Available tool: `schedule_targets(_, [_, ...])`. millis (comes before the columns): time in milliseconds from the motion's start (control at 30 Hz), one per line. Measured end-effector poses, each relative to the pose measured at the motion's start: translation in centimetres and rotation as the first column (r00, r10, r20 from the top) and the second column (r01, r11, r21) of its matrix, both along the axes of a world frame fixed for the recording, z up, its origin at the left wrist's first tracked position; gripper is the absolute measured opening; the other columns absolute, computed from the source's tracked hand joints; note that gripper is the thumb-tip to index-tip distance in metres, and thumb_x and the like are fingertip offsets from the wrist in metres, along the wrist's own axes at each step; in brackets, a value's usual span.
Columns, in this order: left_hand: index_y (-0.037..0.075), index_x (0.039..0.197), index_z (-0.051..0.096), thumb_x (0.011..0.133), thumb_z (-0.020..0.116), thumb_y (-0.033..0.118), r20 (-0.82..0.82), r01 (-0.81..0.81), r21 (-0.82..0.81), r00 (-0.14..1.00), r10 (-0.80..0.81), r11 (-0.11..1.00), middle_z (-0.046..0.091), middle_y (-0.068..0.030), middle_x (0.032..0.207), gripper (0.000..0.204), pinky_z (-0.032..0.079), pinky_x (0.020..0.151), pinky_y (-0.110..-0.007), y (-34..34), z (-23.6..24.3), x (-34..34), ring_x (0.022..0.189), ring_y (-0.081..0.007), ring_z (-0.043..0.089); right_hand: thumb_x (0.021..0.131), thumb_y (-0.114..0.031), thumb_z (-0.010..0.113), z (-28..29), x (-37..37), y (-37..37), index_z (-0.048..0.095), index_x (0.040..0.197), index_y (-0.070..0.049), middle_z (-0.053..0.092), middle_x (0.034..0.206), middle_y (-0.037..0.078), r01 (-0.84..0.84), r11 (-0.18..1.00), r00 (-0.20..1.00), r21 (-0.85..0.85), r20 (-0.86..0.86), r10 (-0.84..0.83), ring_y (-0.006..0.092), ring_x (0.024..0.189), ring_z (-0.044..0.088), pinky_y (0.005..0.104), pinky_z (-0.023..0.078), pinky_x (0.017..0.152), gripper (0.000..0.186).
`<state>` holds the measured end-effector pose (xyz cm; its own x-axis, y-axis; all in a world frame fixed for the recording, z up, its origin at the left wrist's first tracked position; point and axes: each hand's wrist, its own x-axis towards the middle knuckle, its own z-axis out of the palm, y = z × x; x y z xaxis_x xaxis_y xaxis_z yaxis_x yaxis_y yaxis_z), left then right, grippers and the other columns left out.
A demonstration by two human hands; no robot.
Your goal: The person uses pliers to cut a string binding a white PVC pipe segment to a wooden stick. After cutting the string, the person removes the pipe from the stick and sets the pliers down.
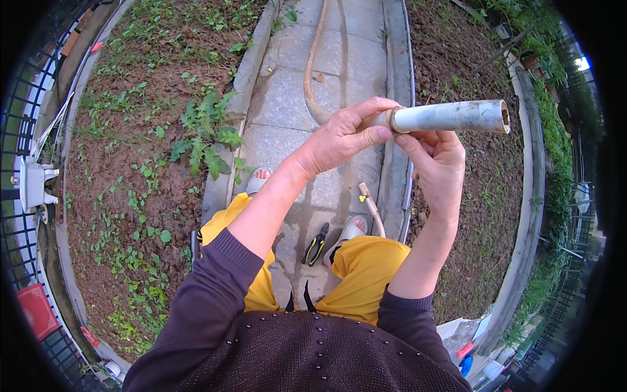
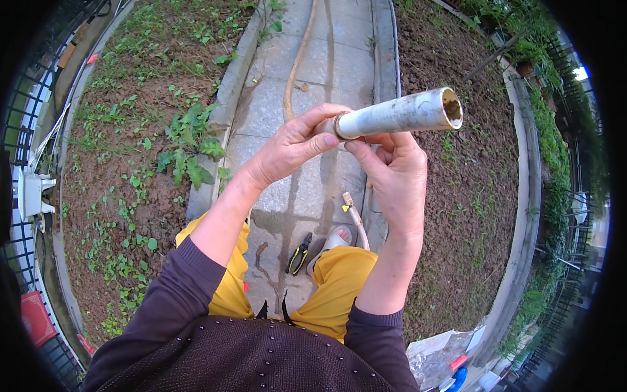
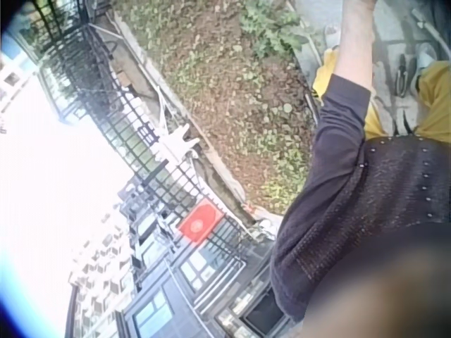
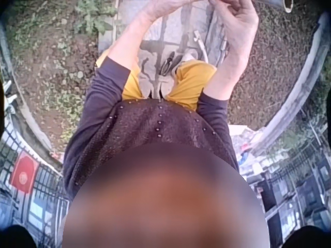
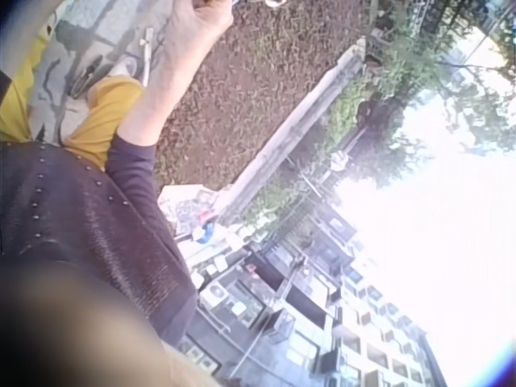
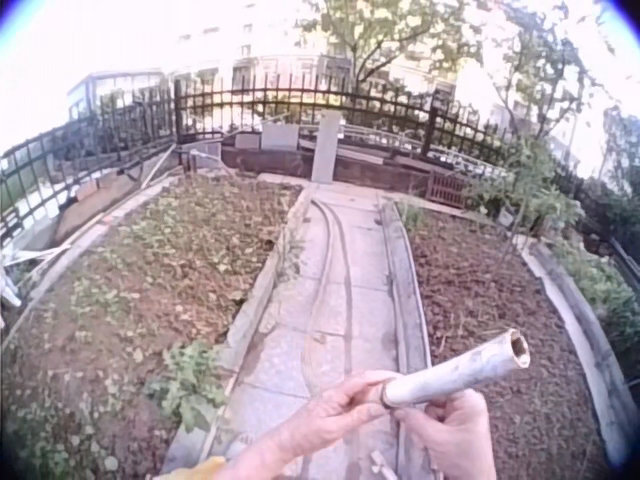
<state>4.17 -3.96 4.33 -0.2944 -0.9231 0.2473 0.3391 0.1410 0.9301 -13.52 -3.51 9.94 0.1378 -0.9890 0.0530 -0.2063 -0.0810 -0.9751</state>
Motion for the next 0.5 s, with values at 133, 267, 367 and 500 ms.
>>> schedule_targets(133, [0.008,0.127,0.058,0.093,0.066,0.029,0.116,-0.061,-0.091,0.991,0.071,0.994,0.064,-0.0053,0.115,0.041,0.046,0.096,-0.032,-0.3,-0.5,-0.3,0.108,-0.0157,0.057,0.084,-0.001,0.073,0.1,-0.3,0.0,0.065,0.111,0.000,0.070,0.086,0.001,-0.014,0.999,1.000,0.033,0.017,0.013,-0.0018,0.062,0.052,0.0167,0.035,0.046,0.029])
schedule_targets(267, [0.009,0.128,0.058,0.093,0.065,0.033,0.178,-0.046,-0.141,0.981,0.071,0.989,0.064,-0.0053,0.116,0.043,0.046,0.095,-0.033,-0.5,-0.8,-0.3,0.107,-0.0162,0.058,0.085,-0.005,0.074,0.2,-1.1,-0.2,0.068,0.107,0.000,0.069,0.083,0.001,-0.036,0.991,0.998,0.130,-0.040,0.042,-0.0002,0.065,0.055,0.0179,0.035,0.046,0.023])
schedule_targets(367, [0.009,0.133,0.055,0.093,0.064,0.037,0.262,0.026,-0.118,0.965,0.006,0.993,0.061,-0.0035,0.121,0.050,0.044,0.099,-0.032,-0.5,-0.8,0.1,0.112,-0.0148,0.056,0.085,-0.006,0.073,0.2,-1.8,-0.2,0.070,0.104,-0.001,0.069,0.082,0.000,-0.064,0.985,0.996,0.162,-0.054,0.074,0.0001,0.066,0.056,0.0183,0.034,0.046,0.020])
schedule_targets(500, [0.011,0.130,0.057,0.091,0.065,0.040,0.255,-0.013,-0.164,0.965,0.055,0.986,0.064,-0.0058,0.117,0.049,0.046,0.094,-0.034,-0.4,-1.0,-0.5,0.108,-0.0190,0.058,0.085,-0.005,0.073,-0.2,-2.2,-0.2,0.071,0.103,0.000,0.069,0.082,0.000,-0.066,0.990,0.997,0.125,-0.037,0.071,0.0018,0.069,0.057,0.0190,0.038,0.050,0.019])
